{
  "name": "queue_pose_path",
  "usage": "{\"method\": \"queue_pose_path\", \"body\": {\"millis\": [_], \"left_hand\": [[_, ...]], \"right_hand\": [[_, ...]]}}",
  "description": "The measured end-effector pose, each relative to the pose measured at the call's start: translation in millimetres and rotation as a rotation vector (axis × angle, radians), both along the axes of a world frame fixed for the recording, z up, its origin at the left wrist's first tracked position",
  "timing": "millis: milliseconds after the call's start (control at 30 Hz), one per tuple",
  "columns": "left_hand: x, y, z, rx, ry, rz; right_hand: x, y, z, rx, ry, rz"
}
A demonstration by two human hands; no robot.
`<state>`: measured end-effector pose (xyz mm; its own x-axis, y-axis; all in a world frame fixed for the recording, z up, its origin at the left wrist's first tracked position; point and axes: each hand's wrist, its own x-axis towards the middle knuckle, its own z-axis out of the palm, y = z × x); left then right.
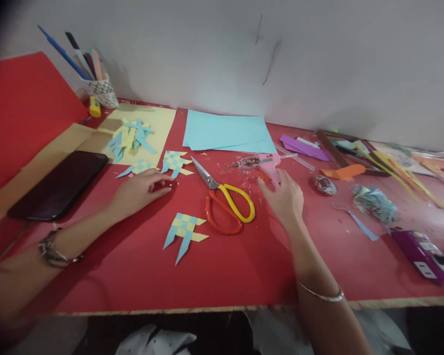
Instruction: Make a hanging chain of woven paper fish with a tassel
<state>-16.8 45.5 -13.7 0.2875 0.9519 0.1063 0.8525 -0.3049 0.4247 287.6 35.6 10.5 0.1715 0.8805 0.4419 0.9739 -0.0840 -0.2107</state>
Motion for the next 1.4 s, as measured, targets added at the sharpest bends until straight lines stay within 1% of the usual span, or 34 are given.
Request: {"method": "queue_pose_path", "body": {"millis": [67, 167, 233, 333, 433, 533, 633, 733, 800, 833, 933, 1033, 1133, 1267, 1400], "left_hand": [[0.4, 1.0, 1.0, 0.013, -0.014, -0.029], [0.4, 0.2, 3.8, 0.019, -0.012, -0.064], [0.8, -0.2, 5.8, 0.027, 0.022, -0.071], [1.7, 0.1, 8.1, 0.017, 0.089, -0.081], [1.0, 0.5, 7.8, 0.013, 0.107, -0.088], [-0.9, -2.1, 5.0, 0.062, 0.086, -0.122], [-1.0, -10.2, 3.5, 0.132, 0.021, -0.223], [1.6, -20.7, 4.8, 0.197, -0.037, -0.386], [3.7, -25.6, 5.9, 0.217, -0.015, -0.491], [4.5, -27.1, 6.2, 0.228, 0.002, -0.521], [5.6, -28.1, 6.2, 0.247, 0.031, -0.513], [5.7, -27.1, 5.8, 0.211, 0.057, -0.49], [5.5, -25.8, 5.4, 0.194, 0.112, -0.488], [3.6, -22.5, 5.0, 0.217, 0.237, -0.526], [-2.1, -18.2, 6.2, 0.196, 0.323, -0.576]], "right_hand": [[4.3, 1.0, 0.0, -0.033, -0.001, -0.023], [7.3, 1.1, -1.1, -0.033, -0.014, -0.009], [8.0, 1.2, -1.8, -0.032, -0.02, -0.008], [8.4, 1.7, -1.9, -0.088, -0.024, -0.041], [8.5, 1.9, -1.6, -0.13, -0.015, -0.068], [8.7, 1.9, -2.1, -0.133, -0.019, -0.068], [9.2, 2.3, -3.4, -0.125, -0.032, -0.057], [9.3, 2.6, -4.1, -0.115, -0.035, -0.042], [8.9, 2.4, -4.2, -0.117, -0.035, -0.04], [8.7, 2.2, -4.2, -0.12, -0.035, -0.04], [8.4, 1.4, -4.6, -0.114, -0.028, -0.026], [8.3, 1.4, -4.7, -0.104, -0.022, -0.01], [7.5, 1.8, -3.5, -0.136, -0.032, -0.032], [5.5, 1.5, -1.2, -0.181, -0.03, -0.088], [4.5, 0.9, 0.4, -0.197, -0.027, -0.086]]}}
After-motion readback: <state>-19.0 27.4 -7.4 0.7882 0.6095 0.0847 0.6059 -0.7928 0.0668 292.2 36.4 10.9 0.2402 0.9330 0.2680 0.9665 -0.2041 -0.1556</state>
